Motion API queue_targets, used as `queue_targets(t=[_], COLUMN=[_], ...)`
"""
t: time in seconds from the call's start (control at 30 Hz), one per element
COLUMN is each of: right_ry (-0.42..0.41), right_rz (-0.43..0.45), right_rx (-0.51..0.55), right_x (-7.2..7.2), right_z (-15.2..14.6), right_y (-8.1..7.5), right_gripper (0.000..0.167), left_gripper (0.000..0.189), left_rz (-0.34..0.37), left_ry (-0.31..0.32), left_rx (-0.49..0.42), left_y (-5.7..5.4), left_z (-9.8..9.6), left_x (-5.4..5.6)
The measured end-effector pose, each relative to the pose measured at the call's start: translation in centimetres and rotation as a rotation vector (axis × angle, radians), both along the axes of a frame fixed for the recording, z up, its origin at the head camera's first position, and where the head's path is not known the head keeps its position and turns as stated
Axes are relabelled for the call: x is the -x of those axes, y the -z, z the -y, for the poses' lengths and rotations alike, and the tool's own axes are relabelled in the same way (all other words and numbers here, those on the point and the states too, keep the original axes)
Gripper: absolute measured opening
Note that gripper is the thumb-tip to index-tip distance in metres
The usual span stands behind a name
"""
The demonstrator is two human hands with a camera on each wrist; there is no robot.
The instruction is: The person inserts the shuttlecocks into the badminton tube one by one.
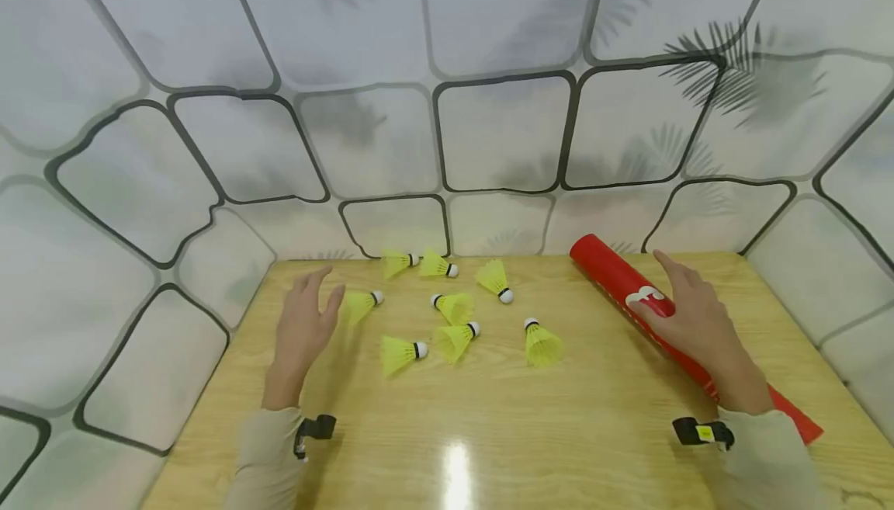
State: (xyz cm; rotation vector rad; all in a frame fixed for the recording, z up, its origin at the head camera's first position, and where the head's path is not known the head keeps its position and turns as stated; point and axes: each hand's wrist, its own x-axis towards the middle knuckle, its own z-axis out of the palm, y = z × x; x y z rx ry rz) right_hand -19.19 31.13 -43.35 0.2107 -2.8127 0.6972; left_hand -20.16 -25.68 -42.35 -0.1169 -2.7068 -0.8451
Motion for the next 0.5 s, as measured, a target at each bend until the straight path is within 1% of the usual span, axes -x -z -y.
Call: queue_targets(t=[0.07,0.13,0.2,0.3,0.37,0.43,0.5], right_ry=[0.007,0.017,0.025,0.028,0.023,0.025,0.032], right_rz=[0.016,0.040,0.089,0.177,0.217,0.235,0.242], right_rx=[-0.012,-0.034,-0.062,-0.105,-0.123,-0.131,-0.139], right_x=[0.5,0.8,1.1,1.6,1.9,2.3,2.7], right_z=[0.2,0.3,0.3,0.4,0.5,0.6,0.8], right_y=[0.6,1.0,1.4,1.7,1.8,1.9,1.9], right_gripper=[0.091,0.089,0.089,0.090,0.090,0.090,0.090], left_gripper=[0.052,0.051,0.051,0.051,0.051,0.050,0.049], left_rz=[0.017,0.033,0.051,0.093,0.120,0.143,0.150], left_ry=[-0.012,-0.012,-0.012,-0.029,-0.044,-0.048,-0.045], left_rx=[-0.040,-0.079,-0.117,-0.170,-0.198,-0.223,-0.252], left_y=[0.6,1.2,1.8,2.6,3.0,3.4,3.7], left_z=[-0.1,-0.2,-0.2,-0.1,-0.1,-0.1,-0.1], left_x=[-0.3,-0.3,-0.2,0.0,0.1,0.2,0.3])
